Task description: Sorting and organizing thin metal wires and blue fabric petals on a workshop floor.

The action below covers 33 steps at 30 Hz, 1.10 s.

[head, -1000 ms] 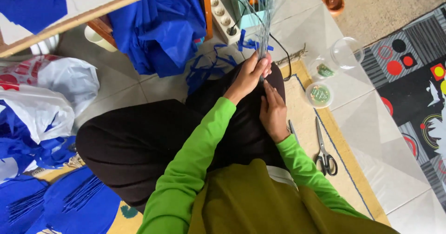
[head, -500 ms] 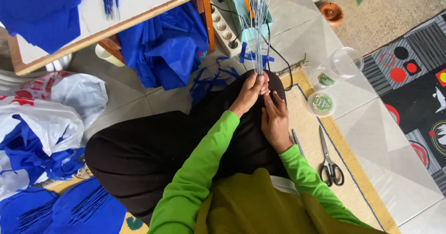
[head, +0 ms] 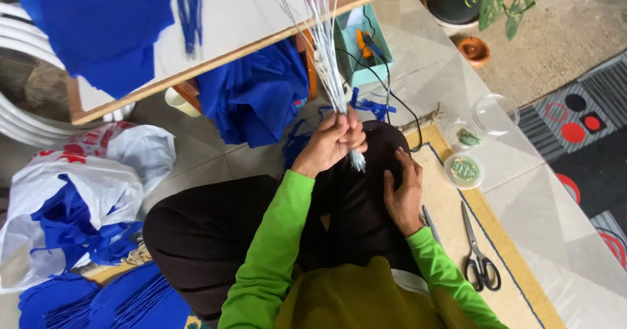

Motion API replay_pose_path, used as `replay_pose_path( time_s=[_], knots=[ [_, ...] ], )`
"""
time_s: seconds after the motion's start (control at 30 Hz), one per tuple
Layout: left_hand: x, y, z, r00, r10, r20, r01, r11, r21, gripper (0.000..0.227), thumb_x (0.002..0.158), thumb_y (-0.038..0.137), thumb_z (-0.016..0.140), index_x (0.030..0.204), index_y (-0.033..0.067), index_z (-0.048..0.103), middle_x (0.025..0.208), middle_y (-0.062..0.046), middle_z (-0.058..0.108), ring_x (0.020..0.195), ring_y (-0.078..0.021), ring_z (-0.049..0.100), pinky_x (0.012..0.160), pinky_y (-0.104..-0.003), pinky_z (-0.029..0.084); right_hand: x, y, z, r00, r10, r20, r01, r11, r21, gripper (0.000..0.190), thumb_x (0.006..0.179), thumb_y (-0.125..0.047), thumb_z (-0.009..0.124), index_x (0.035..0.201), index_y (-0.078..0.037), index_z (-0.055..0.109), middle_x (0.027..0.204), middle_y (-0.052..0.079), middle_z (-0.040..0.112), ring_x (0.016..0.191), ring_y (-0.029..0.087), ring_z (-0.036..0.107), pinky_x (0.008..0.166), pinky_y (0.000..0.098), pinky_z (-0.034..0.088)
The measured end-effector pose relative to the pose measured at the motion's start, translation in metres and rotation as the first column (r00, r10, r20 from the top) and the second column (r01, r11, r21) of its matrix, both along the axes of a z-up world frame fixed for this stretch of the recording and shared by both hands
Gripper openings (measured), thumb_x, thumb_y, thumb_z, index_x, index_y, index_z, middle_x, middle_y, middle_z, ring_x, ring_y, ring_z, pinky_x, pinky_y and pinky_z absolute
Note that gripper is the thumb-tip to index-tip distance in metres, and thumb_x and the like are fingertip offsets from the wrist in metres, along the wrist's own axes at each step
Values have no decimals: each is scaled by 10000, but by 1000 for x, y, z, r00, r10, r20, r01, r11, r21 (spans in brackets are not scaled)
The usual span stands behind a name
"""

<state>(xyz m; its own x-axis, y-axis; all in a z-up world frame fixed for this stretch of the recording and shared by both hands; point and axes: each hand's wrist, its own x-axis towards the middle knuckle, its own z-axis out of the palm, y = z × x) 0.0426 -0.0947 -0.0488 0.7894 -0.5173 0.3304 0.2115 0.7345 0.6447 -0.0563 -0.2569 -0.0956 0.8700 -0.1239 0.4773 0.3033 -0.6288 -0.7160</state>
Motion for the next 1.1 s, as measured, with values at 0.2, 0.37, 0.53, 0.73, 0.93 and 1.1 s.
replay_pose_path(
  time_s=[0.2, 0.37, 0.53, 0.73, 0.93, 1.1],
  knots=[
    [-16, 35, 26, 981, -191, 21, 193, 975, -106, 231, 926, 332, 403, 846, 116, 376, 565, 56, 236, 480, -70, 264, 551, -267, 369, 2, 5, 0, 999, 19, 27, -18, 999, -46, 422, 799, -24, 568, 1208, -25, 466, 1223, 139, 502, 1127, 322, 449, 928, 421, 384],
    [-17, 51, 24, 964, -254, 83, 266, 942, -204, 221, 922, 307, 402, 802, 124, 370, 534, 45, 231, 448, -85, 247, 506, -282, 369, 2, 7, 2, 1000, 20, 22, -19, 996, -82, 398, 807, -30, 557, 1192, -15, 460, 1210, 155, 502, 1108, 342, 453, 925, 441, 375],
    [-16, 64, 15, 965, -246, 90, 261, 934, -243, 211, 925, 310, 393, 812, 133, 366, 542, 42, 234, 456, -87, 251, 526, -280, 373, 3, 9, 1, 1000, 19, 15, -17, 992, -125, 390, 804, -33, 559, 1182, -16, 463, 1202, 156, 504, 1094, 346, 456, 927, 448, 372],
    [-14, 79, 8, 976, -198, 87, 214, 944, -252, 200, 928, 303, 395, 820, 137, 364, 553, 46, 241, 469, -81, 264, 545, -274, 378, 5, 12, -1, 1000, 2, 2, -2, 982, -189, 386, 802, -52, 564, 1179, -39, 479, 1202, 127, 511, 1104, 322, 456, 915, 443, 369],
    [-18, 87, 13, 991, -104, 85, 118, 976, -184, 206, 929, 320, 396, 835, 138, 369, 563, 50, 230, 480, -83, 255, 555, -273, 363, 4, 16, 1, 999, -15, -38, 6, 973, -232, 392, 810, -73, 561, 1192, -77, 476, 1218, 87, 502, 1121, 284, 443, 909, 433, 362],
    [-23, 78, 0, 986, 101, 133, -111, 991, 70, 262, 920, 384, 431, 813, 145, 403, 564, 72, 305, 483, -61, 300, 590, -254, 407, 12, 27, 19, 996, 81, -40, -86, 986, -141, 387, 834, -34, 526, 1214, -41, 456, 1219, 135, 500, 1114, 321, 461, 910, 431, 384]
  ],
)
